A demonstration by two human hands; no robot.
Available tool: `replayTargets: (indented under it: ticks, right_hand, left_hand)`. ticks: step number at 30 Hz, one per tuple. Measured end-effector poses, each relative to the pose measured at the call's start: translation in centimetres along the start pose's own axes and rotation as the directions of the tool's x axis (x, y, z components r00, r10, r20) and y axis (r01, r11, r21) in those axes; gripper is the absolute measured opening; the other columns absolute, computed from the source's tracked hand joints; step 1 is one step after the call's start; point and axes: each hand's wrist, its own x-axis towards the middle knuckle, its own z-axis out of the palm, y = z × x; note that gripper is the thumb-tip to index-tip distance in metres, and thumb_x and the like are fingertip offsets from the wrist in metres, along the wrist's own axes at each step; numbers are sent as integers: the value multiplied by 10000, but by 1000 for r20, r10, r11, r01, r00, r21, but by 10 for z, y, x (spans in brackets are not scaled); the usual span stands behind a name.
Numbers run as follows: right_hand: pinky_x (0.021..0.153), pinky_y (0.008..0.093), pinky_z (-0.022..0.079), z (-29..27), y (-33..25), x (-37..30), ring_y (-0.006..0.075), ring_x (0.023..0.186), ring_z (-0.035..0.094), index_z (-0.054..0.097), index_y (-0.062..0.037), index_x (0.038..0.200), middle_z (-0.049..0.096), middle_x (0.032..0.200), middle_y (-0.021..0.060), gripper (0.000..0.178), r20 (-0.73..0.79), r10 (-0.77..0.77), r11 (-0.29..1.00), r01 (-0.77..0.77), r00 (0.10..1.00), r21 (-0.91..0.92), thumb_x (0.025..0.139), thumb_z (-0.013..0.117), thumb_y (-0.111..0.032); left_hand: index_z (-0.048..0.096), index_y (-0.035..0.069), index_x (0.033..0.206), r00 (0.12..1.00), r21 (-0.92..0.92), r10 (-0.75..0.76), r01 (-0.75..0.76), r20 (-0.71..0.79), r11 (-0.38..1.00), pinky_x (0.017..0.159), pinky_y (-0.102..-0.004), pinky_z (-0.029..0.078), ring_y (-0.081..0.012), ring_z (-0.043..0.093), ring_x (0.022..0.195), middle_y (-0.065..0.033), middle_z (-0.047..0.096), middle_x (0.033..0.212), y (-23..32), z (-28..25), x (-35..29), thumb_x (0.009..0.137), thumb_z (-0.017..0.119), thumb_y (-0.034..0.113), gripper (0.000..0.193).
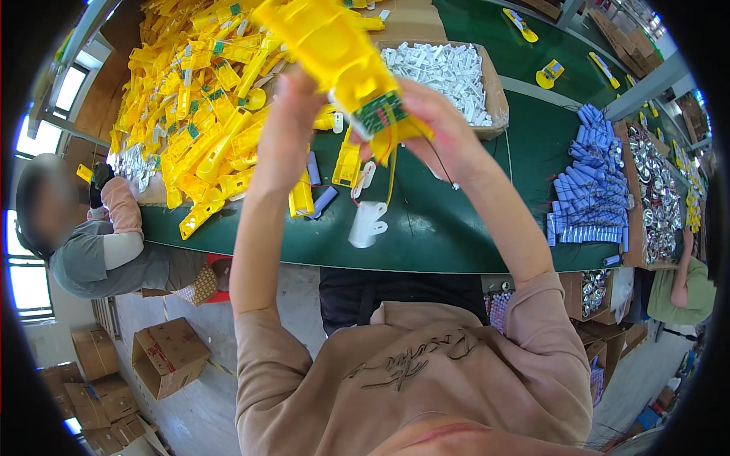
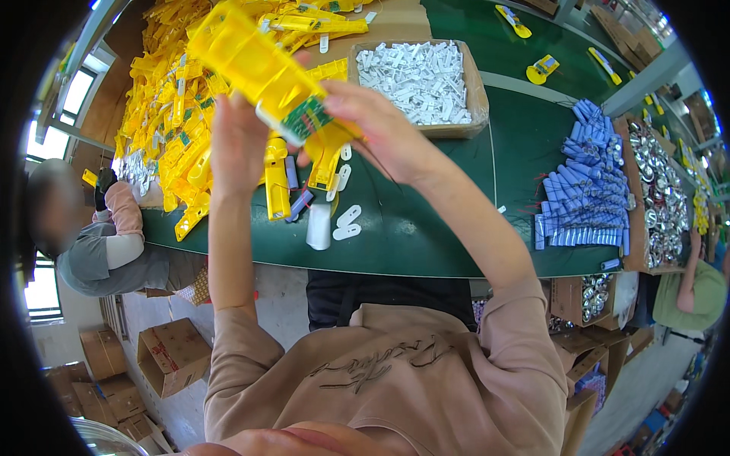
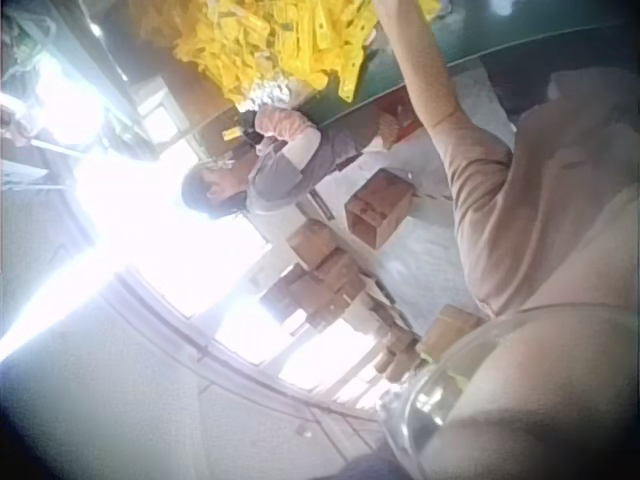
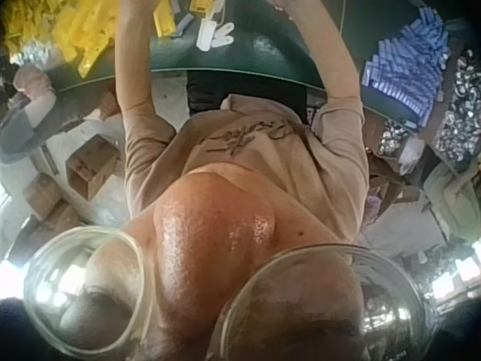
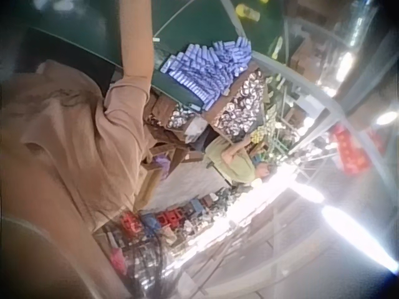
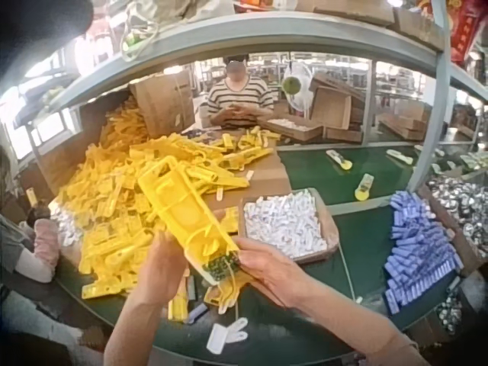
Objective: Manually assemble internal components of yellow flashlights on a production line.
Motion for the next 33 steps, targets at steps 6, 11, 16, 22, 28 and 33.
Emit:
replayTargets:
  ticks: [6, 11, 16, 22, 28, 33]
  right_hand:
    - [921, 398, 408, 33, 47, -34, 287, 1044, 567, 404, 0, 1295, 546, 1180, 186, 684, 188, 82, 866, -163, 979, 473, 899, 378, -557]
    - [610, 250, 455, 48, 40, -74, 137, 649, 570, 408, -28, 1280, 606, 846, 113, 416, -126, 304, 945, -281, 944, 170, 909, 518, -179]
    - [450, 220, 364, 23, -3, -89, 102, 485, 470, 467, -52, 1109, 558, 665, 64, 216, -258, 201, 964, -145, 945, 221, 926, 482, -164]
    - [468, 209, 347, -20, -21, -78, 66, 512, 459, 568, -31, 1133, 553, 654, 28, 295, -246, -273, 903, 159, 930, -400, 929, 490, -229]
    - [485, 194, 314, -64, -30, -59, 20, 529, 390, 657, -20, 924, 490, 597, -40, 335, -327, -40, 765, -182, 944, -618, 934, 495, -313]
    - [467, 207, 247, -76, -7, -63, 31, 495, 331, 587, -64, 748, 418, 548, -52, 404, -455, 196, 937, -303, 868, -174, 950, 443, -382]
  left_hand:
    - [426, -4, 1225, 990, -492, 51, 21, 134, 871, 828, -349, 459, -238, 572, 966, -202, 546, 1144, 14, 23, -19, 898, 265, 625, 726]
    - [458, 5, 1170, 955, 217, 248, -211, -161, 953, 707, -292, 460, -167, 568, 804, -128, 608, 952, 12, 11, -13, 932, 294, 563, 628]
    - [497, 22, 1061, 933, 463, 227, -77, -278, 883, 522, -200, 308, -29, 383, 603, 13, 519, 769, -11, 13, -18, 982, 316, 413, 438]
    - [519, 28, 991, 971, 210, -103, 150, -217, 966, 697, -249, 397, -103, 489, 759, -40, 559, 854, -60, 33, -25, 995, 294, 360, 402]
    - [514, 15, 1018, 963, 176, -266, 267, -26, 948, 677, -256, 394, -103, 502, 760, -41, 569, 832, -65, 82, -44, 998, 267, 345, 412]
    - [492, 22, 1037, 987, 419, -153, 123, 39, 900, 577, -319, 414, -177, 541, 641, -88, 570, 742, -73, 98, -46, 985, 314, 315, 347]
